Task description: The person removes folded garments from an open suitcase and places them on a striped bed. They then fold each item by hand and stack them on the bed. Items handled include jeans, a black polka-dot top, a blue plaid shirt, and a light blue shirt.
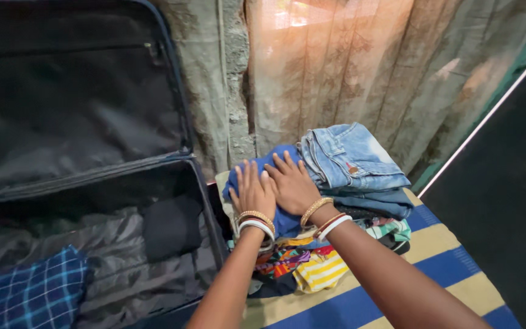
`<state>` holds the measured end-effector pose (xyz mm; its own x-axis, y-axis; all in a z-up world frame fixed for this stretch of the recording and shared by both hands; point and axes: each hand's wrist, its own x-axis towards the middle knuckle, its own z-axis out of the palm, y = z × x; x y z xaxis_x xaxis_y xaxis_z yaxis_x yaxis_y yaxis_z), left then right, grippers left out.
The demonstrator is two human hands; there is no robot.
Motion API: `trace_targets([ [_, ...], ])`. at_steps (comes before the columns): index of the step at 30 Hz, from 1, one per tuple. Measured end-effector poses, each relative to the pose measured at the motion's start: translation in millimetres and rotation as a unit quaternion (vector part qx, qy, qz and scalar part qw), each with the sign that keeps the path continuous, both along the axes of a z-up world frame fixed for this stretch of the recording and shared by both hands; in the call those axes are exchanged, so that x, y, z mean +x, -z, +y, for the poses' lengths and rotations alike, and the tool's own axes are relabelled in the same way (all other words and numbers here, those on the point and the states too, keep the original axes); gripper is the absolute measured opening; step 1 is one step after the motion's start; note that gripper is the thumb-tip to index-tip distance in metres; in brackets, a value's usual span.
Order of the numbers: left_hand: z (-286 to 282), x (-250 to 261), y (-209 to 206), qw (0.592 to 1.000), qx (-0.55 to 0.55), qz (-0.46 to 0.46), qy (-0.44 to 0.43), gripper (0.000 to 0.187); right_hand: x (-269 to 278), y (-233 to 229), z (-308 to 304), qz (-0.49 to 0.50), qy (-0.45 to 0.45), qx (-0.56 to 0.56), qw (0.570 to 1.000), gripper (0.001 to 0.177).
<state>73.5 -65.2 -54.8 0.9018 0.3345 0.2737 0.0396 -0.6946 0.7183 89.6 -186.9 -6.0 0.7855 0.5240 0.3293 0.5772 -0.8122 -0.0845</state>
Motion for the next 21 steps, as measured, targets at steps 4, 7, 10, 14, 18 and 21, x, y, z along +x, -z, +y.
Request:
trace_targets([
  [4, 3.2, -4.0, -17.2, 0.991, 0.076, 0.094, 0.063, 0.068, 5.0, 19.6, -7.1, -0.013, 0.003, 0.005, 1.0, 0.054],
  [7, 5.3, -3.1, -16.7, 0.985, 0.094, 0.129, 0.069, 0.069, 1.8, 28.0, -6.0, -0.018, 0.002, 0.026, 0.999, 0.054],
  [10, 8.4, -1.6, -11.8, 0.985, 0.096, 0.125, 0.076, 0.068, 0.7, 29.6, -2.7, -0.016, 0.008, 0.045, 0.999, 0.053],
  [14, 9.3, 0.2, -9.9, 0.982, 0.096, 0.14, 0.081, 0.068, -2.4, 29.1, -2.0, -0.011, 0.012, 0.044, 0.999, 0.053],
  [18, 10.8, -0.4, -11.6, 0.981, 0.076, 0.153, 0.096, 0.07, -2.3, 28.6, -2.2, -0.002, 0.019, 0.029, 0.999, 0.054],
  [21, 17.6, -0.3, -8.0, 0.98, 0.047, 0.156, 0.114, 0.073, 0.4, 23.4, -0.3, 0.035, 0.032, 0.004, 0.999, 0.055],
])
